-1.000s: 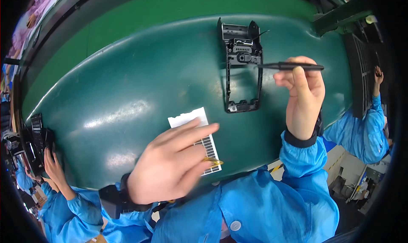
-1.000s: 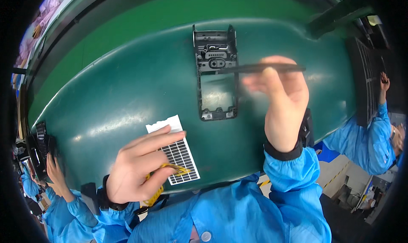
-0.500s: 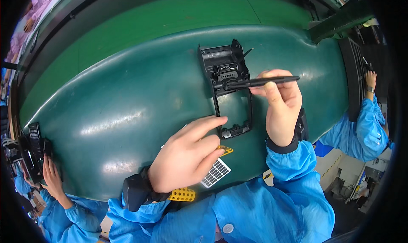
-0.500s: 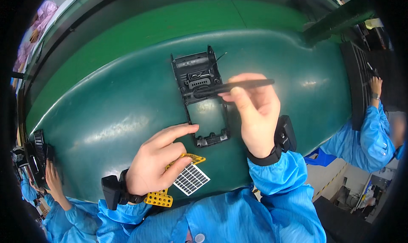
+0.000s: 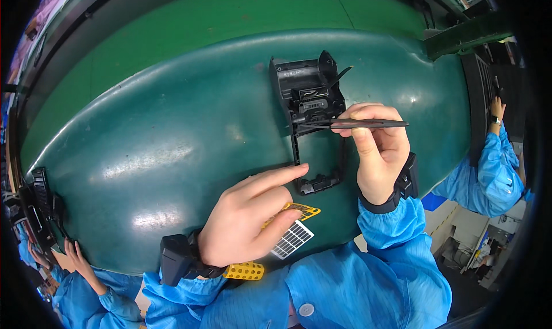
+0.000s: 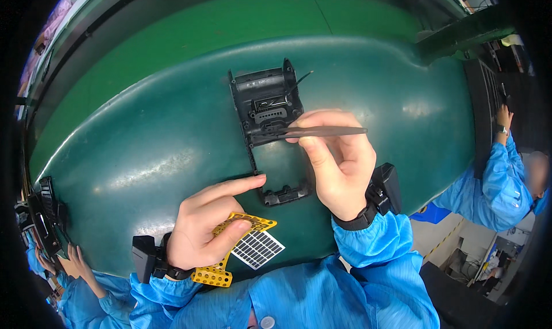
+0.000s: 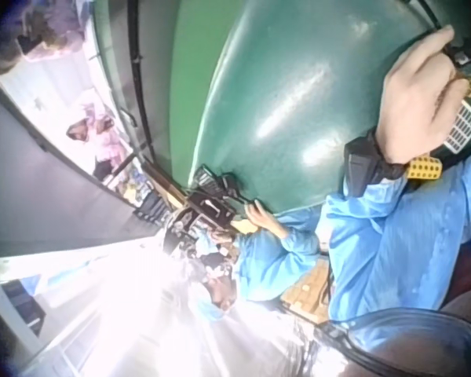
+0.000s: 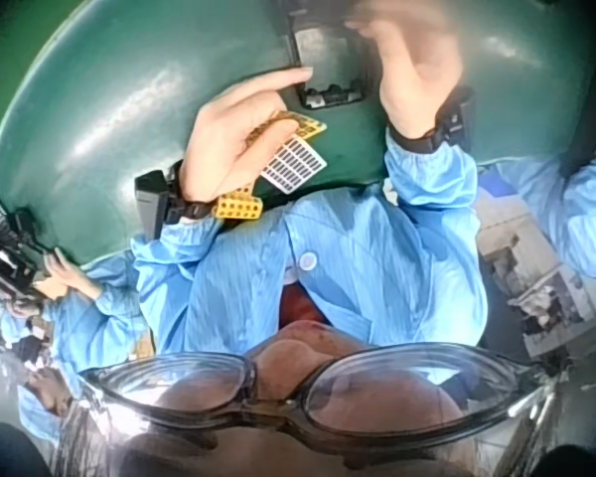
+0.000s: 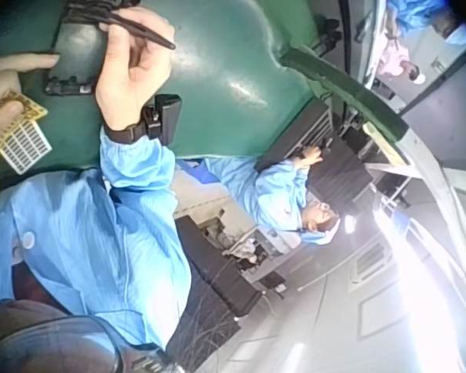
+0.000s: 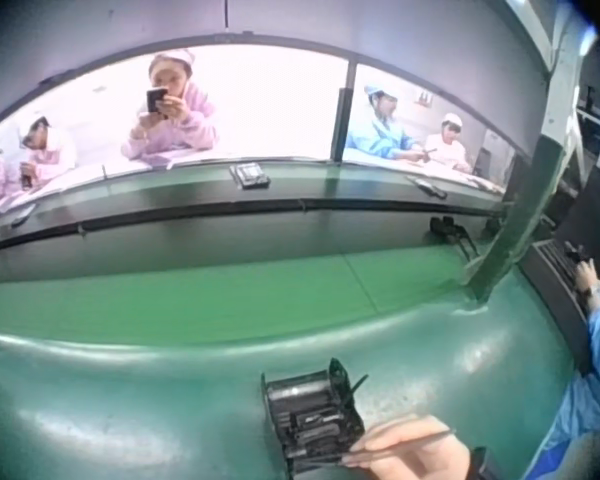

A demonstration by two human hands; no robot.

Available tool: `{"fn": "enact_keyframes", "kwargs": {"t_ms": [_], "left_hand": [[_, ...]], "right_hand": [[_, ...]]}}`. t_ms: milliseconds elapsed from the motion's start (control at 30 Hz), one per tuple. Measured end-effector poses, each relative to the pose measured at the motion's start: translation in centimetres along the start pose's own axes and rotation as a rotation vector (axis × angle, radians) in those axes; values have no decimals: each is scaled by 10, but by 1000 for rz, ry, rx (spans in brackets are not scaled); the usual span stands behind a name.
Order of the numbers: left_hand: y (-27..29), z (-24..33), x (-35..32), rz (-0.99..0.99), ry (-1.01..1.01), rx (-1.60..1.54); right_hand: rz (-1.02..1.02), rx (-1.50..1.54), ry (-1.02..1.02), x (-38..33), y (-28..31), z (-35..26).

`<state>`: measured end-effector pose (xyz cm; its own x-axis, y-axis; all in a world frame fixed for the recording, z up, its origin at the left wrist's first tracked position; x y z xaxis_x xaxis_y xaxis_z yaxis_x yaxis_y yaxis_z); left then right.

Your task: Using tweezers to pick up small parts and place them into a black plastic housing on a conveyor belt.

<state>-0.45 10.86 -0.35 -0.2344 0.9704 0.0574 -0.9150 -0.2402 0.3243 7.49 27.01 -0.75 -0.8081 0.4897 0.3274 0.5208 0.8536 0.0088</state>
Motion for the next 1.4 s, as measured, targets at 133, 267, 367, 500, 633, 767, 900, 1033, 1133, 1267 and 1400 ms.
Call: {"fn": "enact_keyframes", "kwargs": {"t_ms": [133, 267, 367, 500, 633, 767, 900, 1033, 1133, 1267, 1400], "left_hand": [[-1, 1, 0, -7, 23, -12], [-1, 1, 0, -4, 24, -16], [-4, -1, -2, -72, 35, -4], [-4, -1, -2, -78, 39, 0], [0, -5, -4, -28, 77, -81], [14, -16, -10, 132, 121, -196], [20, -24, -15, 203, 264, -360], [19, -32, -18, 234, 315, -363], [24, -31, -17, 295, 232, -298], [24, -29, -17, 310, 232, -293], [22, -28, -14, 299, 222, -285]], "right_hand": [[-31, -37, 6, 1, -1, -3], [-34, -60, 8, 1, -1, -4], [-33, -66, 15, 1, -1, -4], [-36, -72, 24, 1, -2, -4], [-49, -107, 27, 0, -3, -5], [-69, -176, 40, 0, -5, -8], [-28, -67, 50, 0, -5, -11], [0, 250, -64, -5, -12, -11], [-87, 330, -77, -7, -26, -15], [-98, 324, -86, -7, -29, -14], [-89, 316, -101, -10, -27, -13]]}}
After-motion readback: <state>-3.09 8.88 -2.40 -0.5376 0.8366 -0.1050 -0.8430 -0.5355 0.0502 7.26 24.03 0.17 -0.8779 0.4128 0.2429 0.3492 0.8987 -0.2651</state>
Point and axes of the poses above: each hand's wrist, its own x-axis towards the middle knuckle, its own y-axis out of the back of the hand, z = x × y, the point moved 9 cm from there along x, towards the middle knuckle, and after that the axes turned 8 degrees about -z, right-handed, at the moved point
